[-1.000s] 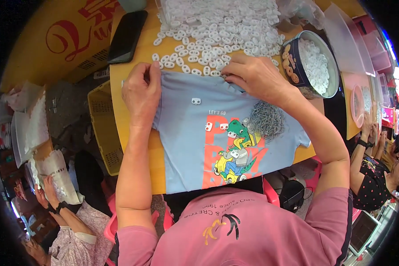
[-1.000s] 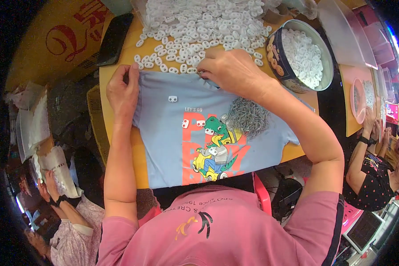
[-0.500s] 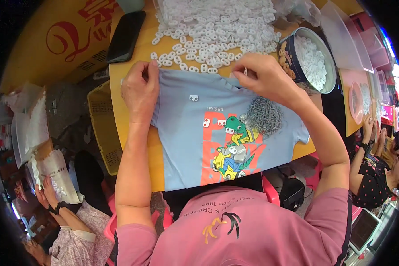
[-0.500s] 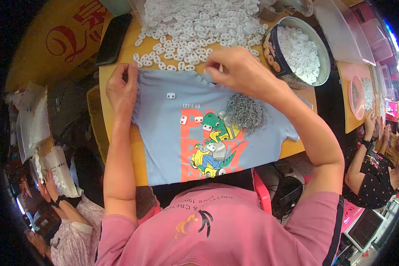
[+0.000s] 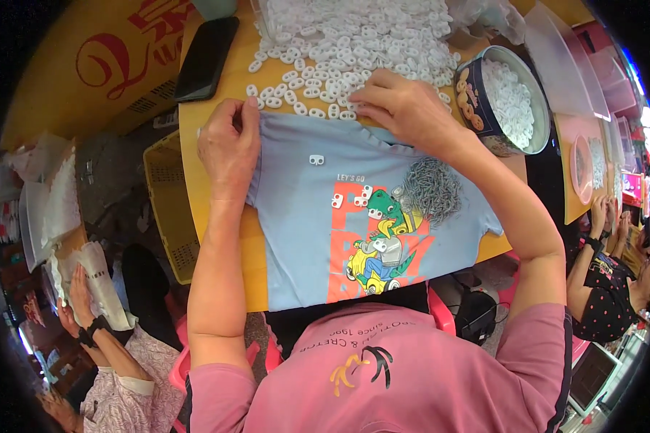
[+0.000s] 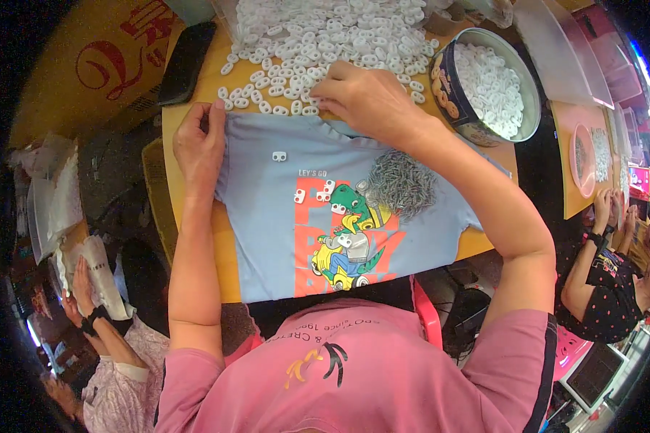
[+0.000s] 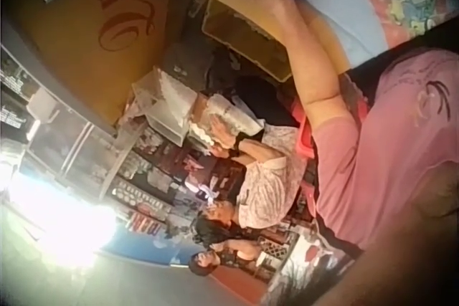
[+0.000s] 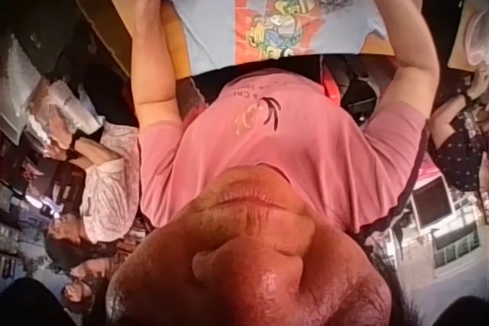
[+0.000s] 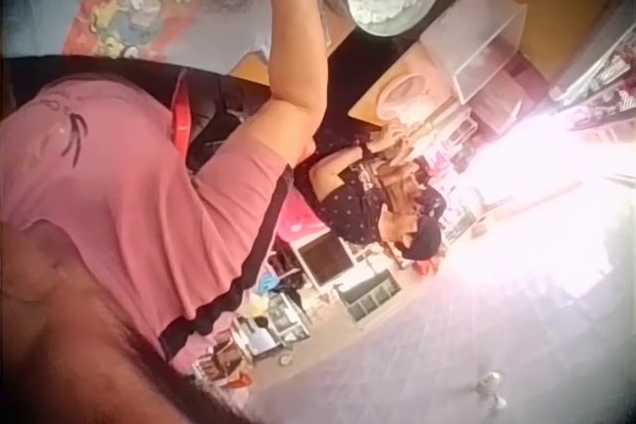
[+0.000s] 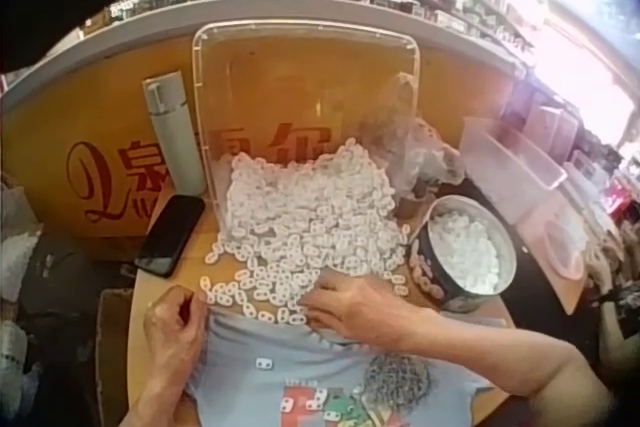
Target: Arranging and sorting small white plastic fasteners on a t-shirt.
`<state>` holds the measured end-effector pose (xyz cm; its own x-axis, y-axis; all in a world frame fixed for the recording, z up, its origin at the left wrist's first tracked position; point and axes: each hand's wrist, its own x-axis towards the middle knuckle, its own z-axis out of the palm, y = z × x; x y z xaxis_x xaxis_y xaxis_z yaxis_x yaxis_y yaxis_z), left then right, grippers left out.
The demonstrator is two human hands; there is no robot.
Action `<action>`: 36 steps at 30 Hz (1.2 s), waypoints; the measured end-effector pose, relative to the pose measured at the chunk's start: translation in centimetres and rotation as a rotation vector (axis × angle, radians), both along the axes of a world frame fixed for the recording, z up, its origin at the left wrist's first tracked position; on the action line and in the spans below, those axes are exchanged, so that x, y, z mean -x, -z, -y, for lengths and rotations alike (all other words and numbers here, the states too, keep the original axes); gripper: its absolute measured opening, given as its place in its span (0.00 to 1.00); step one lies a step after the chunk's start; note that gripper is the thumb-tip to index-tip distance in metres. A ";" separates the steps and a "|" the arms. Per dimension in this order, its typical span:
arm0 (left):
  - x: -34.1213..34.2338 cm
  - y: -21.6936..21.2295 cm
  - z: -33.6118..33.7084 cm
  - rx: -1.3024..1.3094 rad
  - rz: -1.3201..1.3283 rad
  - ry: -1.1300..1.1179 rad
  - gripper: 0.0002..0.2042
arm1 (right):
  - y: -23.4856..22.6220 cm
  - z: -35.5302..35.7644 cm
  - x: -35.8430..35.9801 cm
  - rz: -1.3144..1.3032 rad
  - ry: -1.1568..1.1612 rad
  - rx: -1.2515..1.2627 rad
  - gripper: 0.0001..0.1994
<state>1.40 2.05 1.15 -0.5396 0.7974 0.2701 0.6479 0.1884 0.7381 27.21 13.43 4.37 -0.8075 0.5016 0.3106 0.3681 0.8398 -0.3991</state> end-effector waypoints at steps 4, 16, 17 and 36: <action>0.2 0.2 0.0 -0.012 -0.019 0.005 0.16 | 0.0 0.1 0.5 0.039 0.001 -0.026 0.07; 0.1 -0.2 0.1 0.015 0.009 0.012 0.15 | -0.6 0.9 0.4 0.012 -0.060 -0.014 0.08; 0.1 -0.1 0.1 0.008 0.009 0.013 0.15 | -0.6 0.9 0.7 0.010 -0.060 -0.014 0.08; 0.2 0.4 0.0 -0.034 0.008 0.017 0.13 | 0.2 -0.1 2.8 -0.033 0.053 -0.061 0.08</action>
